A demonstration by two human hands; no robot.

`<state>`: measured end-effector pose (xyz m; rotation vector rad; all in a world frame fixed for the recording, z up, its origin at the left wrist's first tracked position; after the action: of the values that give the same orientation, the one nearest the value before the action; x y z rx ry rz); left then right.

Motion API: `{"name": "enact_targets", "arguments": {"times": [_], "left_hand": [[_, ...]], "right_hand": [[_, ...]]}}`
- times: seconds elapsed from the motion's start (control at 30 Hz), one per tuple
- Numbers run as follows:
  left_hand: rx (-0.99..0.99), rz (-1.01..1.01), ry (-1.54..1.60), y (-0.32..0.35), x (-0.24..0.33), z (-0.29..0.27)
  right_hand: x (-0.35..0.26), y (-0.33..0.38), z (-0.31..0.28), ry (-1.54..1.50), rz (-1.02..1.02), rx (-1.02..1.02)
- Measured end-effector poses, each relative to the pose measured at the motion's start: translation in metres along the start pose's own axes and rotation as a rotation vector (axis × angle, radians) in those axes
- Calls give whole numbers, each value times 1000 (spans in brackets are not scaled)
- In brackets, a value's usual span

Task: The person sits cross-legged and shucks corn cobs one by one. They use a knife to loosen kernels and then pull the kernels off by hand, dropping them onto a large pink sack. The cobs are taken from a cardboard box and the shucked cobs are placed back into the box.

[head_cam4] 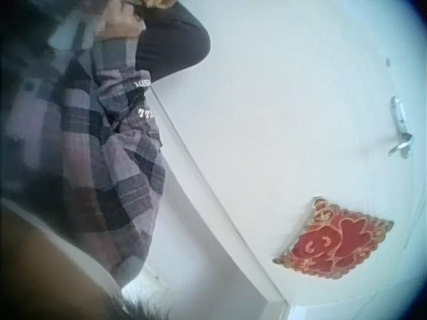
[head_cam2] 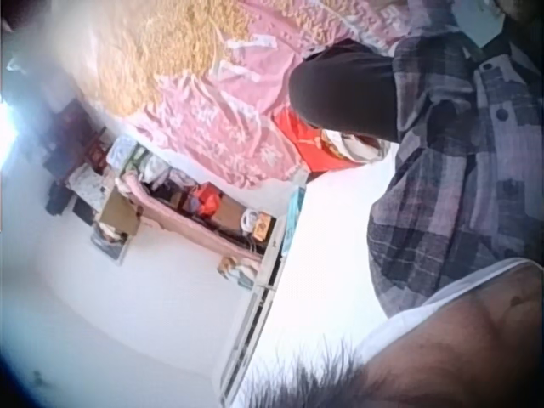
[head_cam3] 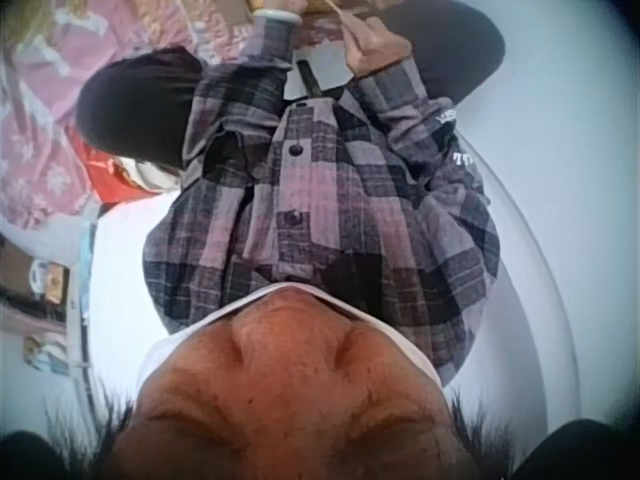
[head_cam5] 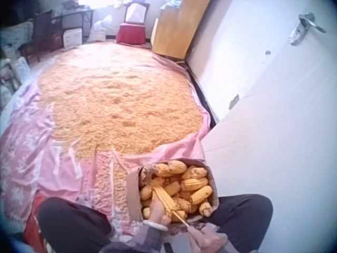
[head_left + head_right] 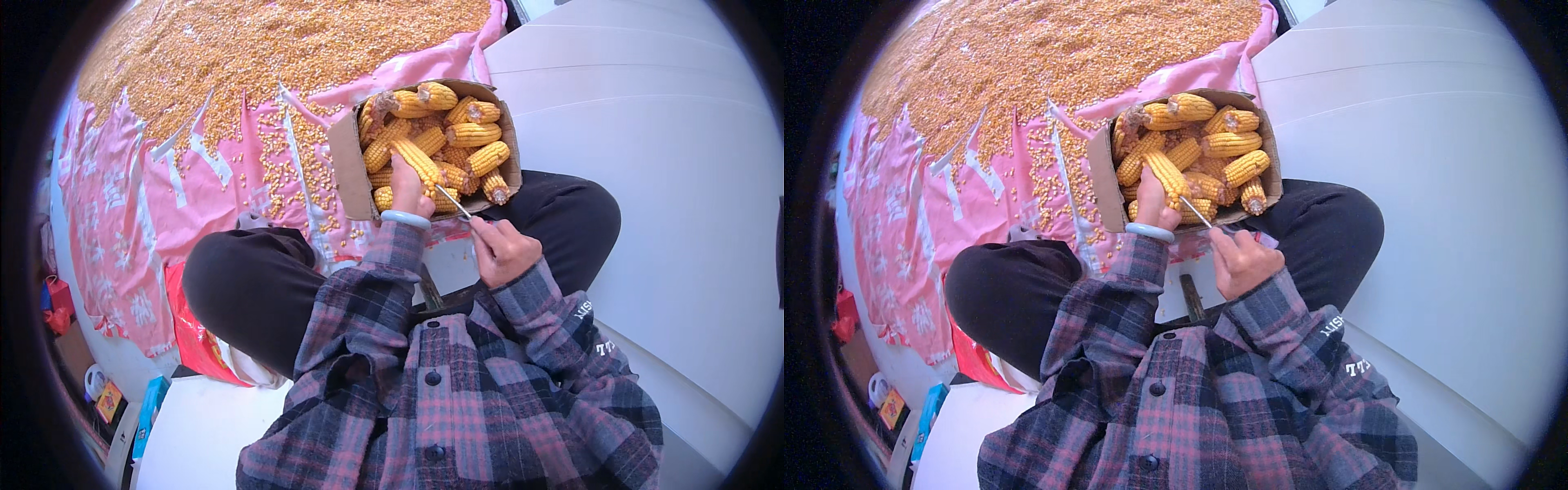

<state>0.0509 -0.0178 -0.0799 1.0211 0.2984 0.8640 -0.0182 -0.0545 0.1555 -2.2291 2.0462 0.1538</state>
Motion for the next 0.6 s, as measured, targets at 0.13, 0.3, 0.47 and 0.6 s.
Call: {"name": "enact_targets", "arguments": {"times": [0.13,0.3,0.47,0.6], "left_hand": [[25,30,-1,10,2,-3],[89,27,-42,14,8,0],[120,60,-111,-2,-4,-11],[37,53,-69,-12,-3,-11]], "right_hand": [[-7,-15,2,88,-1,-109],[-8,-24,11,148,1,-261],[-16,-36,15,218,10,-294],[-9,-36,32,164,-14,-210]]}}
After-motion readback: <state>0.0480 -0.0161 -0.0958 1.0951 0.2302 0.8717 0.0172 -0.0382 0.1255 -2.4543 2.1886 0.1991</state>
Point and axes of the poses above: each hand's wrist, its own y-axis away from the middle knuckle, its own z-axis out of the palm, x = y × z, the point moved 9 cm from there along -y, towards the middle knuckle, and after that the axes turned 4 degrees about x, right-handed, at the moved point
